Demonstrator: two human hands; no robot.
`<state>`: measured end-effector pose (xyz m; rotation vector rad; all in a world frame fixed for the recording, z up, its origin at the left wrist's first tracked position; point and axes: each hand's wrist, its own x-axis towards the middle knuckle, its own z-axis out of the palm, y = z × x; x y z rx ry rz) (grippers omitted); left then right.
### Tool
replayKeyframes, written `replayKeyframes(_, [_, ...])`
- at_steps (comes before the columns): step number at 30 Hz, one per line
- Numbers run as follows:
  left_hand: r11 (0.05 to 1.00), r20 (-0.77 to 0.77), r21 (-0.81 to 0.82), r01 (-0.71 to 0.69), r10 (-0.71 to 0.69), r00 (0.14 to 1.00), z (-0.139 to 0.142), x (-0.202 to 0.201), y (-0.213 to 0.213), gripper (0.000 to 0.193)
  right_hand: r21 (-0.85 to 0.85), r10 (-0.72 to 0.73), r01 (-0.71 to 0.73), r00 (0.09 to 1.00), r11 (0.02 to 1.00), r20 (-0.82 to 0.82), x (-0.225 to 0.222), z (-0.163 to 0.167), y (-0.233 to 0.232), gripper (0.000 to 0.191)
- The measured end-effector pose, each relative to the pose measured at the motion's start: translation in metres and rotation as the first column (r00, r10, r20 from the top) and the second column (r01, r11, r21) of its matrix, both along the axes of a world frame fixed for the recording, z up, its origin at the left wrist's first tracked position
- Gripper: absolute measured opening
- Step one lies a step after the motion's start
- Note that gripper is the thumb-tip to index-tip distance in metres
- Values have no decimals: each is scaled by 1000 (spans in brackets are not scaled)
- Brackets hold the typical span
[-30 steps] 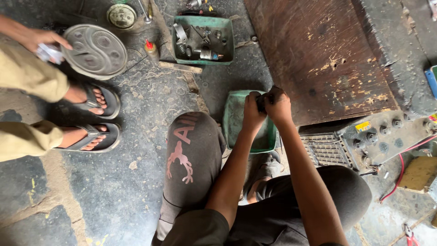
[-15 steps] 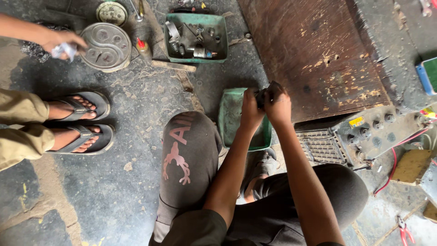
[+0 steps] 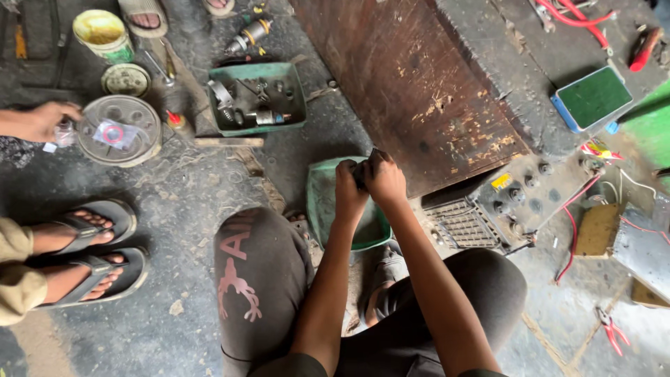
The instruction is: The person sits on the workshop floor and uses a screwdriver to unscrew and remove screws from a black plastic vehicle horn assembly, working on it over a green tray on their lap, then repositions the horn and continues driving screws into it.
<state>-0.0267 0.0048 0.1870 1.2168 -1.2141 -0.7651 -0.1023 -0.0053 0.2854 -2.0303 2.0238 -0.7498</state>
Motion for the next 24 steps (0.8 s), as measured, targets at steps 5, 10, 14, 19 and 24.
replayKeyframes(5, [998,56,-34,-57,59,997,-7,-2,2,40,56,19,-18,1000,998,-18,1,-13,-5,23])
replayKeyframes(10, [999,40,12,-49,48,998,-6,-1,8,40,45,60,-64,994,997,89,-1,-22,-5,18])
replayKeyframes(14, [998,67,13,-59,58,996,1,1,7,42,-9,113,-114,970,993,216,-6,-21,-4,20])
replayKeyframes(19, [1000,58,30,-2,0,998,7,4,3,47,33,35,-41,985,999,169,-6,-7,-1,18])
replayKeyframes(24, [1000,90,-10,-18,19,996,6,5,4,40,118,-15,9,999,993,51,4,5,4,17])
